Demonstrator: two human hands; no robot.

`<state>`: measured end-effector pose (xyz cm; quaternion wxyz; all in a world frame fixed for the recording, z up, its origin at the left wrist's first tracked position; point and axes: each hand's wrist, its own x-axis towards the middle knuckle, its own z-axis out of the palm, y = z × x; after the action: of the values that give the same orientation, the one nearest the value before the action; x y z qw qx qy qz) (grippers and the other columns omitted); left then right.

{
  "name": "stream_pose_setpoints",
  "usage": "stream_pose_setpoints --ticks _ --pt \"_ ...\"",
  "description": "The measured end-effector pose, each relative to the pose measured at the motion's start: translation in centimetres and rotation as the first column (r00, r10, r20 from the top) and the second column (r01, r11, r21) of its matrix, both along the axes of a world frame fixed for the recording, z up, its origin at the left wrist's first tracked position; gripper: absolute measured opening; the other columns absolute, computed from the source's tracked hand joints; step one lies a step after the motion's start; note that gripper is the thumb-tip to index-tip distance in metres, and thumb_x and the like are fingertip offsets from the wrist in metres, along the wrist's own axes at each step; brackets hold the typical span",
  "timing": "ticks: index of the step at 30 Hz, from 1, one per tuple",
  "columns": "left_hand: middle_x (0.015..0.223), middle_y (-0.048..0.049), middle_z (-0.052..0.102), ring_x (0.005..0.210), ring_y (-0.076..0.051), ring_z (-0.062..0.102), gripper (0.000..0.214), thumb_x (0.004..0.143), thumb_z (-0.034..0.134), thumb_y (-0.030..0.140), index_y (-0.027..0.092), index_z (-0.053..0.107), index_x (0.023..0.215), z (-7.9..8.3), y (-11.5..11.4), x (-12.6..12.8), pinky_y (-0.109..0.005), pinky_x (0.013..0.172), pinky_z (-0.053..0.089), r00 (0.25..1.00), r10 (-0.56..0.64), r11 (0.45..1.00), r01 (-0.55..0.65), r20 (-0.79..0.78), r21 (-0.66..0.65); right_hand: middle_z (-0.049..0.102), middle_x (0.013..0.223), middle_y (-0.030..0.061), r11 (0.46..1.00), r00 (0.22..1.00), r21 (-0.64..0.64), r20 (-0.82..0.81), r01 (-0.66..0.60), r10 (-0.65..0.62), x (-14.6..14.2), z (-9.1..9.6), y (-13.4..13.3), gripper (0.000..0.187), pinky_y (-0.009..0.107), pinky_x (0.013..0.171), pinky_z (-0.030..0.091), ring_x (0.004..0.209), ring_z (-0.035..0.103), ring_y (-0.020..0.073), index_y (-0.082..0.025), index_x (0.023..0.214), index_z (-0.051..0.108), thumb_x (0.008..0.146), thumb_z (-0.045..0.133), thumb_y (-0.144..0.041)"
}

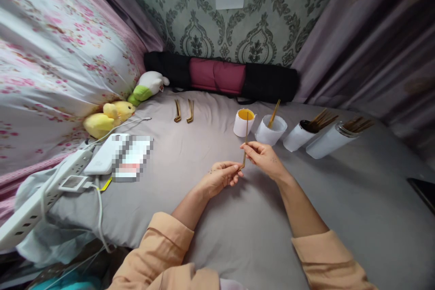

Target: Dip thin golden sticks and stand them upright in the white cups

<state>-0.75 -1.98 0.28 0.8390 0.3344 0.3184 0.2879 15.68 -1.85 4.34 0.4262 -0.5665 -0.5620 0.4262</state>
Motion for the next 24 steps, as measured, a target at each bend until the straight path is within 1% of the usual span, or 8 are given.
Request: stream_pose_setpoints --ticks 6,9,12,17,24 --pt "0.071 -0.0071 0.062 0.050 -0.006 0.051 0.026 0.072 0.064 0.018 0.007 0.061 0.094 0.07 0.21 -0.16 -0.017 0.046 0.037 0.999 0.018 0.996 -0.014 0.046 -0.085 0.051 0.064 -0.0006 0.999 0.999 0.023 0.029 -0.033 0.033 0.18 0.45 -0.10 0.035 0.020 0.047 0.036 0.050 0.042 0.0077 -0.014 0.092 0.063 0.078 0.051 -0.044" --pt "0.072 -0.0073 0.062 0.052 -0.006 0.052 0.023 0.073 0.062 0.015 0.007 0.061 0.094 0.11 0.27 -0.19 -0.017 0.048 0.038 0.999 0.030 0.992 -0.025 0.043 -0.122 0.052 0.065 -0.0006 0.999 0.998 0.029 0.053 -0.040 0.039 0.21 0.62 -0.16 0.035 0.021 0.048 0.036 0.051 0.042 0.0079 -0.015 0.093 0.063 0.079 0.050 -0.043" --pt "0.074 -0.0076 0.062 0.055 -0.007 0.054 0.022 0.073 0.061 0.014 0.007 0.060 0.094 0.09 0.28 -0.22 -0.017 0.049 0.040 0.998 0.030 0.991 -0.021 0.063 -0.132 0.051 0.065 -0.0009 0.998 0.995 0.036 0.090 -0.042 0.039 0.25 0.68 -0.22 0.033 0.021 0.049 0.036 0.051 0.042 0.0078 -0.015 0.094 0.063 0.080 0.049 -0.042" --pt "0.076 -0.0087 0.063 0.058 -0.008 0.055 0.026 0.074 0.059 0.012 0.008 0.057 0.099 0.21 0.24 -0.28 -0.018 0.053 0.041 0.996 0.017 0.990 -0.005 0.083 -0.143 0.051 0.066 -0.0009 0.997 0.993 0.063 0.112 -0.049 0.041 0.39 0.47 -0.18 0.032 0.021 0.049 0.035 0.052 0.042 0.0082 -0.016 0.094 0.063 0.081 0.047 -0.041" --pt "0.077 -0.0092 0.063 0.059 -0.008 0.056 0.034 0.072 0.060 0.009 0.008 0.055 0.105 0.68 0.09 -0.29 -0.018 0.055 0.041 0.996 0.024 0.989 -0.011 0.085 -0.147 0.050 0.064 -0.0016 0.999 0.995 0.046 0.097 -0.029 0.024 0.51 0.26 -0.03 0.032 0.021 0.048 0.035 0.050 0.041 0.0074 -0.015 0.092 0.063 0.081 0.047 -0.041"
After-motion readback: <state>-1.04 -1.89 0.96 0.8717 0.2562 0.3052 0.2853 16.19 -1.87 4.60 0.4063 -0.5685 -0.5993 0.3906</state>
